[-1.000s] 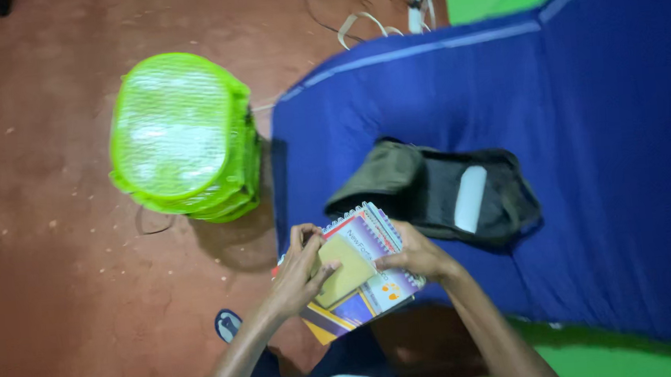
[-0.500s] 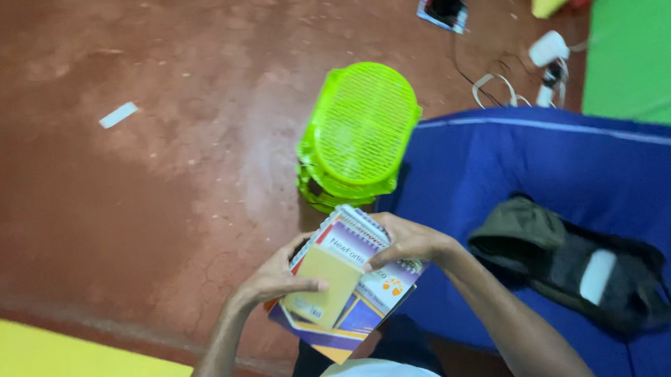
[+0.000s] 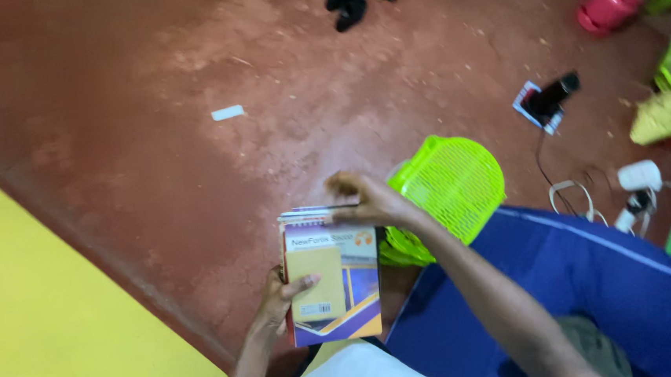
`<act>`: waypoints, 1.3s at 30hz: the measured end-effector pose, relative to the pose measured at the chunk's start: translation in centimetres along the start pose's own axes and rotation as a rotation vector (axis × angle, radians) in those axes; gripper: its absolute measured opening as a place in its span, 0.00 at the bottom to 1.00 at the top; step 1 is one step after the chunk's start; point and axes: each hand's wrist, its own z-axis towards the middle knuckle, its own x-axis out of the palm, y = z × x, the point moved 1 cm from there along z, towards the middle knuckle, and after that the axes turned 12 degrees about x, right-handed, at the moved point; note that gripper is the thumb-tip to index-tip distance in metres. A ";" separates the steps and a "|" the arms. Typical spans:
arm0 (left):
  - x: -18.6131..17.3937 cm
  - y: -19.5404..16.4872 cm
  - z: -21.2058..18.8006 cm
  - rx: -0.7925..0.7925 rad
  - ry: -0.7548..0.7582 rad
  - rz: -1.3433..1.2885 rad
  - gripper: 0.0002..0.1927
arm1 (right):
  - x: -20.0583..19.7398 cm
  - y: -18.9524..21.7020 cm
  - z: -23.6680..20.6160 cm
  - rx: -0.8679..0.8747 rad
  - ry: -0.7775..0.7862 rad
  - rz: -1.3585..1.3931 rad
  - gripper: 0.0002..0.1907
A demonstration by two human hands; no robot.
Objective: The person unplugs a charger and power strip on the floor, then takes notebooks and a book out of a backpack lying on the bed and places them on a cluttered table. They open a laptop on a green basket, type briefly, zip the backpack closed, and hang it on a wall hook.
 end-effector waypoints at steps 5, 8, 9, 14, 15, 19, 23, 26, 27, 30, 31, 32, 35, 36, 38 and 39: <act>-4.9 -4.1 5.4 0.201 -0.331 -0.042 0.28 | 5.3 5.5 5.1 0.198 -0.532 0.141 0.12; -8.2 -7.2 9.4 0.299 -0.456 -0.138 0.27 | 9.2 8.9 8.8 0.167 -0.416 0.174 0.14; -9.4 -8.5 11.0 0.336 -0.480 -0.176 0.27 | 10.0 9.7 10.3 0.213 -0.360 0.087 0.17; -14.7 -15.4 21.4 0.458 -0.563 -0.307 0.27 | 11.2 11.6 22.9 0.041 -0.330 -0.161 0.40; -16.1 -16.8 22.9 0.461 -0.575 -0.320 0.27 | 11.3 11.8 26.0 0.057 -0.308 -0.163 0.40; -21.3 -22.1 28.4 0.511 -0.646 -0.354 0.30 | 11.8 13.6 37.3 0.118 -0.162 -0.124 0.38; -27.6 -28.3 34.7 0.622 -0.621 -0.384 0.40 | 12.5 16.0 48.4 0.286 0.069 -0.006 0.31; -31.9 -31.0 38.3 0.638 -0.588 -0.391 0.44 | 13.9 16.7 55.3 0.293 0.074 0.167 0.25; -33.7 -32.3 40.0 0.649 -0.569 -0.396 0.44 | 14.6 16.8 58.2 0.252 0.055 0.257 0.23; -39.1 -35.6 45.2 0.630 -0.553 -0.399 0.38 | 16.7 16.6 65.3 0.260 -0.002 0.483 0.19; -40.6 -36.5 46.5 0.595 -0.582 -0.435 0.34 | 17.2 16.5 68.1 0.329 -0.028 0.528 0.17; -42.2 -38.0 48.7 0.573 -0.602 -0.467 0.31 | 17.4 16.5 71.3 0.384 -0.062 0.576 0.16; -48.0 -45.6 56.6 0.603 -0.613 -0.367 0.24 | 17.6 17.7 81.2 0.367 -0.292 0.746 0.16; -49.1 -47.4 57.7 0.582 -0.635 -0.313 0.22 | 17.5 18.2 83.6 0.361 -0.328 0.678 0.15; -50.6 -51.1 59.5 0.524 -0.574 -0.412 0.21 | 16.8 19.1 87.7 0.359 -0.389 0.536 0.15; -51.6 -54.0 61.4 0.530 -0.526 -0.448 0.21 | 16.8 19.8 90.1 0.259 -0.444 0.463 0.14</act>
